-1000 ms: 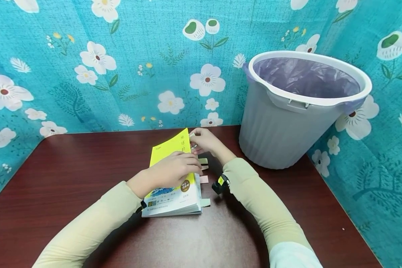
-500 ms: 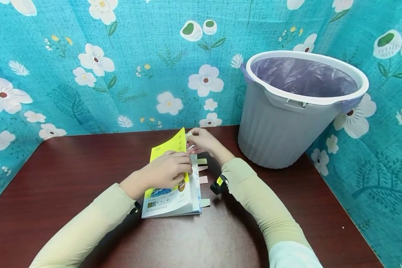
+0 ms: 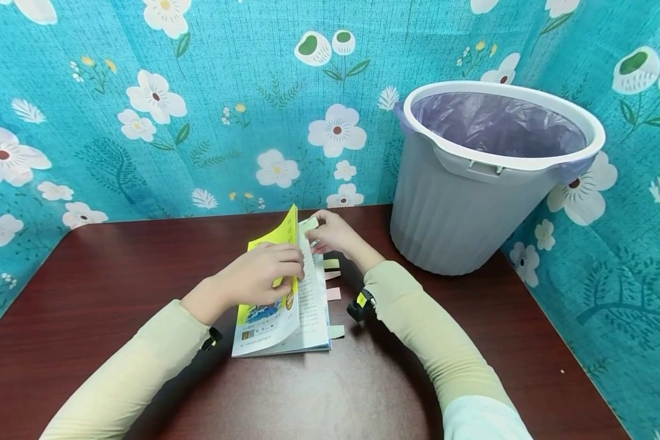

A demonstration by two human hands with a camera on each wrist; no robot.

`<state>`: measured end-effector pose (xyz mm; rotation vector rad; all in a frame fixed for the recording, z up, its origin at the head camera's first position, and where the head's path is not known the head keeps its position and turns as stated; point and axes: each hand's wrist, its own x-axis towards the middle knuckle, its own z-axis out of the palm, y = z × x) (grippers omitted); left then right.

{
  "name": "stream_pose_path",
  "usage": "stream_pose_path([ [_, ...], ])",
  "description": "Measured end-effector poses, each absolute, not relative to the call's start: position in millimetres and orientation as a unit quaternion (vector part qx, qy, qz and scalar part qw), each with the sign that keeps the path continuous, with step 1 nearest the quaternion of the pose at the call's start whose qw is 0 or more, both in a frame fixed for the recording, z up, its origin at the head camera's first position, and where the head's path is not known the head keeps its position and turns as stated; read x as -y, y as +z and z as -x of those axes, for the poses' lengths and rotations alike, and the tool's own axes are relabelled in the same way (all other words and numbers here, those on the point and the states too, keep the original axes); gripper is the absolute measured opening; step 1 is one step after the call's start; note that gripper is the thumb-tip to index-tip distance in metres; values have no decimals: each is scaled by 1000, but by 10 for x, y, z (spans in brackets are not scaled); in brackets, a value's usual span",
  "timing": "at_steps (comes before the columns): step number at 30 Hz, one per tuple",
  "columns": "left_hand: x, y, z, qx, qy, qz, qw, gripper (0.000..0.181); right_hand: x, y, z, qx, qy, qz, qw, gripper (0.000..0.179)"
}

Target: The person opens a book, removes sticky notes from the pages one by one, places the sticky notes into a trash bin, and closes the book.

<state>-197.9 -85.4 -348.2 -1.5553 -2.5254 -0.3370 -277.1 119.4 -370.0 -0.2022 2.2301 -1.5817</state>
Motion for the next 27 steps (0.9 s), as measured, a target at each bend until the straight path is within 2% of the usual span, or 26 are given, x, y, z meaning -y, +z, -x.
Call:
stream_pose_path([
  [6,971,-3459,2019,823,-148,534,125,11,-1200,-3766,2749,-797,-566,95,188,40],
  [13,1151,-3387,2049,804,-180,543,164,12,-1214,-3862,2757,-814,-547,105,168,53],
  [27,1445,-3307,1974,803,-221,519,194,16,-1261,-3879,2774,-838,-514,86,163,54],
])
